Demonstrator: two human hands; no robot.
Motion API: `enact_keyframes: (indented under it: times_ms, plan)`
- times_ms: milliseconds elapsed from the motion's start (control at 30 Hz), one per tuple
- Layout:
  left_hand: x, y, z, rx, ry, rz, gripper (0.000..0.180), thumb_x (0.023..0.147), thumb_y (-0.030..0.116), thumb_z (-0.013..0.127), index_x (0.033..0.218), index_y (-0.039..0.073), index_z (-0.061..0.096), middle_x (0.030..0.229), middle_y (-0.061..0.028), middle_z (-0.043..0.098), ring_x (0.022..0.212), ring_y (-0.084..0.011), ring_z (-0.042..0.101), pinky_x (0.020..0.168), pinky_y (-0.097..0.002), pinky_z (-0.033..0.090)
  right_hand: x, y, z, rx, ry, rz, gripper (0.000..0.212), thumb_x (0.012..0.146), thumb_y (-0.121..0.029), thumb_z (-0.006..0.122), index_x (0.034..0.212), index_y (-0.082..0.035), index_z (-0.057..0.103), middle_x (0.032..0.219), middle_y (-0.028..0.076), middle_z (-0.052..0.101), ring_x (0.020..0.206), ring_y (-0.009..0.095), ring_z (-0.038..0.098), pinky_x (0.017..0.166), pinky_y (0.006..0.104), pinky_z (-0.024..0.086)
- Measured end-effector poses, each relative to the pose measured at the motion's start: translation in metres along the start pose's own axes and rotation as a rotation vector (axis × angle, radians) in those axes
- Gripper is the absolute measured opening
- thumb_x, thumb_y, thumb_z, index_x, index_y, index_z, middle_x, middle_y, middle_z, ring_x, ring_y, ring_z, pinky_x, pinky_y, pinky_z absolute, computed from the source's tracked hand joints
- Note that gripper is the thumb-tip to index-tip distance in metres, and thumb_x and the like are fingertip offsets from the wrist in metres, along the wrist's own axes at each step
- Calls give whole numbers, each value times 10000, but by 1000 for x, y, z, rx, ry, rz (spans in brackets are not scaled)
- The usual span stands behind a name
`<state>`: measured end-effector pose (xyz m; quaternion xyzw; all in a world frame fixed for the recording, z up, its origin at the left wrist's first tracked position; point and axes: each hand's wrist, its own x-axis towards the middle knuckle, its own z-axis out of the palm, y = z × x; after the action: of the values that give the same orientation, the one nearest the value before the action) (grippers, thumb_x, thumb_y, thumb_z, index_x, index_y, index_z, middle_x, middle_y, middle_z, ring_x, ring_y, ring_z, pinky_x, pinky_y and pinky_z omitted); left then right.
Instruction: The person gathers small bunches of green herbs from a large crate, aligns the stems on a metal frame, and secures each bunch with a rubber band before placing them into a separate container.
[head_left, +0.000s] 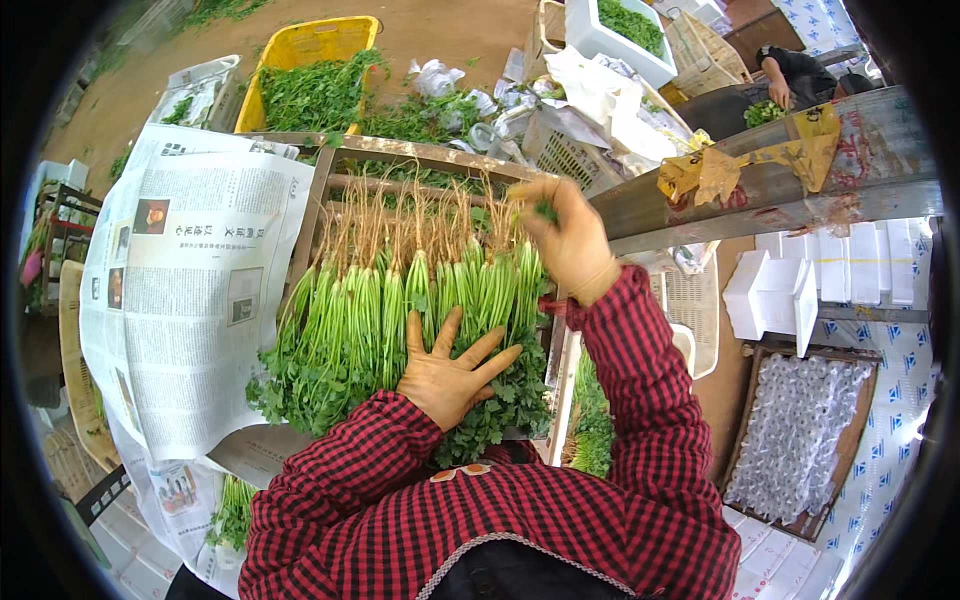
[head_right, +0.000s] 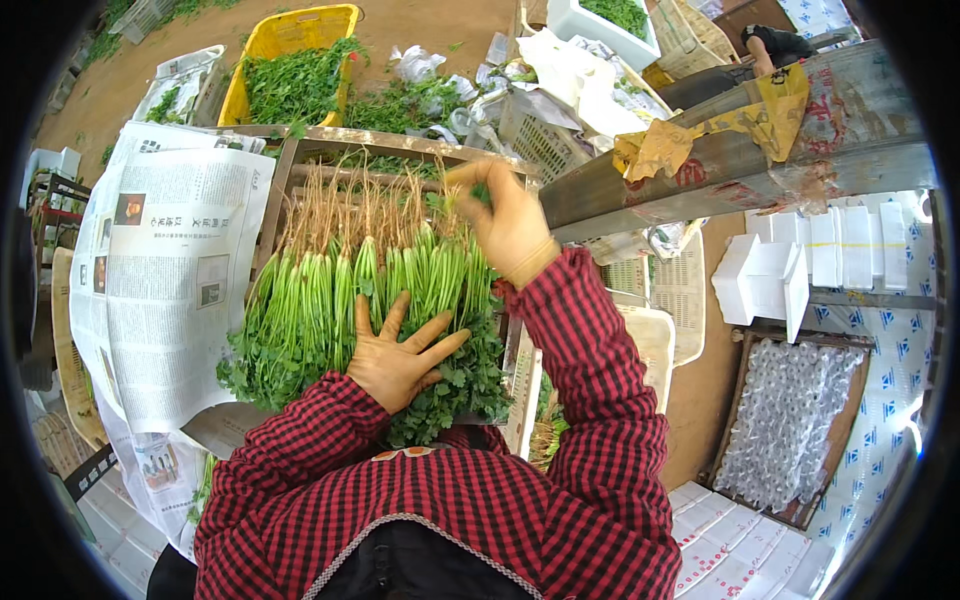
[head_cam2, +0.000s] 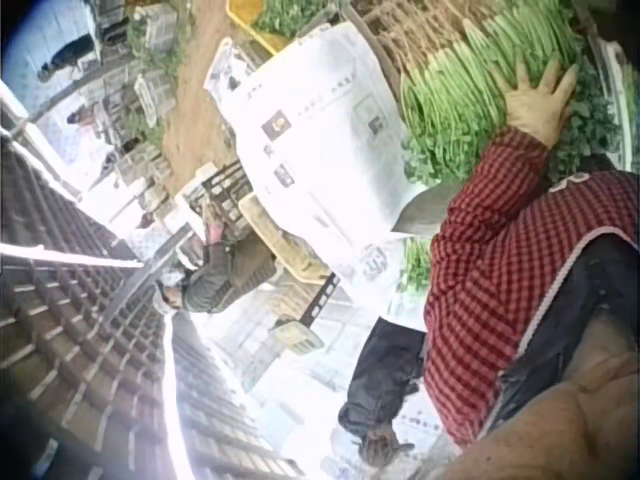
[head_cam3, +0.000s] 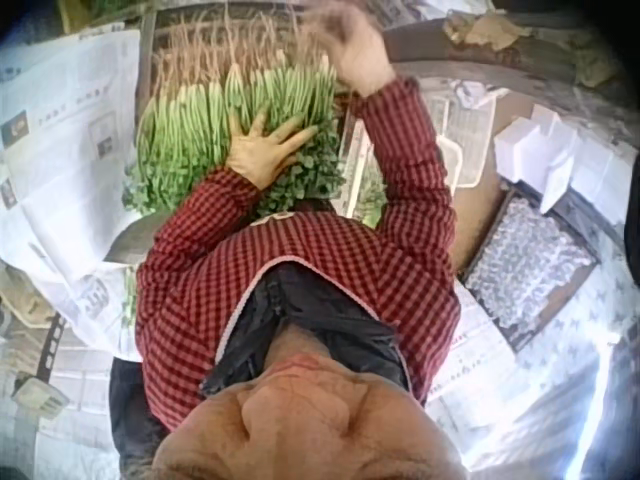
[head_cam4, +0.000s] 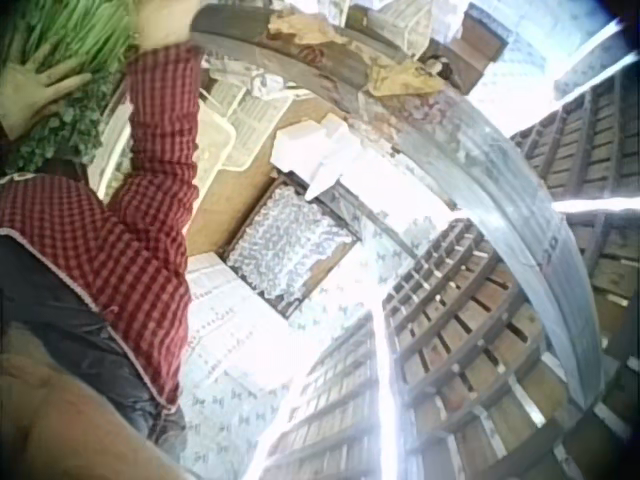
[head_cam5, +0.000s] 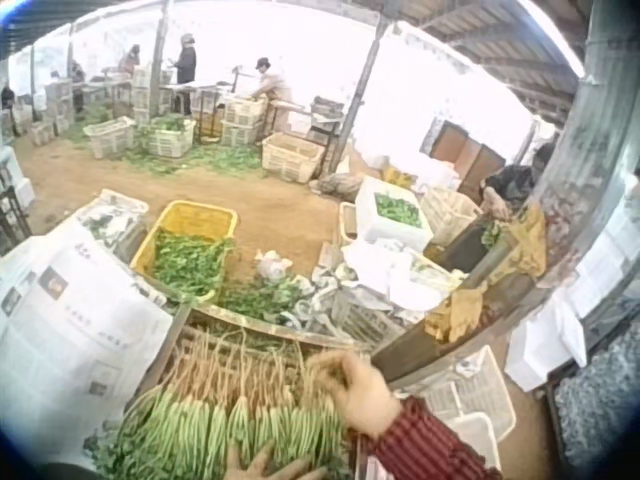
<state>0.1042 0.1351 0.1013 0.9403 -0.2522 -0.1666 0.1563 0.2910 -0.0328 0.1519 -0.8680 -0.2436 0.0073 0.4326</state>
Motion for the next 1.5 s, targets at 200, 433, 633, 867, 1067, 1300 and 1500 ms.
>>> enact_keyframes:
  times_ms: [200, 433, 633, 867, 1067, 1300, 1500]
  plan:
    - [1, -4, 10, -67, 44, 29, 691, 983, 471, 582, 1598, 357, 287, 1680, 15, 291, 1545, -444, 184, 1089, -848, 14, 67, 42, -16, -510, 227, 46, 687, 846, -145, 793, 1459, -38, 501, 1169, 224, 654, 1067, 342, 660, 934, 433, 540]
    - [1, -5, 5, -37, -39, 12, 668, 1023, 487, 510, 1618, 325, 253, 1697, 24, 250, 1556, -426, 165, 1098, -833, 4, -15, -5, 37, -457, -341, 384, 490, 862, -482, 781, 1236, -172, 712, 793, 88, 717, 753, 172, 704, 715, 313, 562]
    - [-5, -8, -3, -94, 19, -59, 704, 977, 489, 594, 1586, 247, 338, 1665, -51, 322, 1554, -360, 220, 1139, -795, 32, -6, 43, 38, 323, 156, 617, 208, 987, -185, 671, 1106, -19, 713, 799, 51, 700, 632, 99, 647, 582, 240, 515]
    - [-14, -10, -12, -100, 157, -132, 670, 910, 462, 681, 1459, 119, 504, 1520, -123, 496, 1495, -304, 359, 1192, -681, 168, -119, 43, 21, -150, -118, 428, 1015, 826, -427, 815, 1615, -128, 252, 1487, 250, 508, 1219, 373, 634, 991, 424, 533]
    - [-19, -8, -41, -98, 150, -195, 587, 900, 410, 699, 1384, 101, 575, 1443, -159, 551, 1421, -378, 438, 1190, -611, 267, -143, 32, 34, 293, 34, 518, 971, 808, -194, 809, 1603, -89, 261, 1512, 213, 478, 1338, 349, 534, 1099, 412, 460]
    - [31, 33, -63, -119, 232, 33, 621, 881, 460, 713, 1399, 145, 577, 1506, -143, 503, 1402, -422, 433, 1157, -638, 298, -147, 47, 36, 652, -21, 702, 988, 824, -288, 844, 1619, -142, 276, 1526, 204, 468, 1341, 326, 522, 1105, 423, 440]
    - [9, -9, -21, 47, 53, -157, 662, 901, 524, 666, 1430, 140, 567, 1589, -95, 437, 1486, -347, 360, 1212, -579, 241, -167, 67, 0, 645, -72, 806, 968, 894, -398, 790, 1644, -181, 218, 1444, 251, 518, 1157, 299, 647, 946, 406, 558]
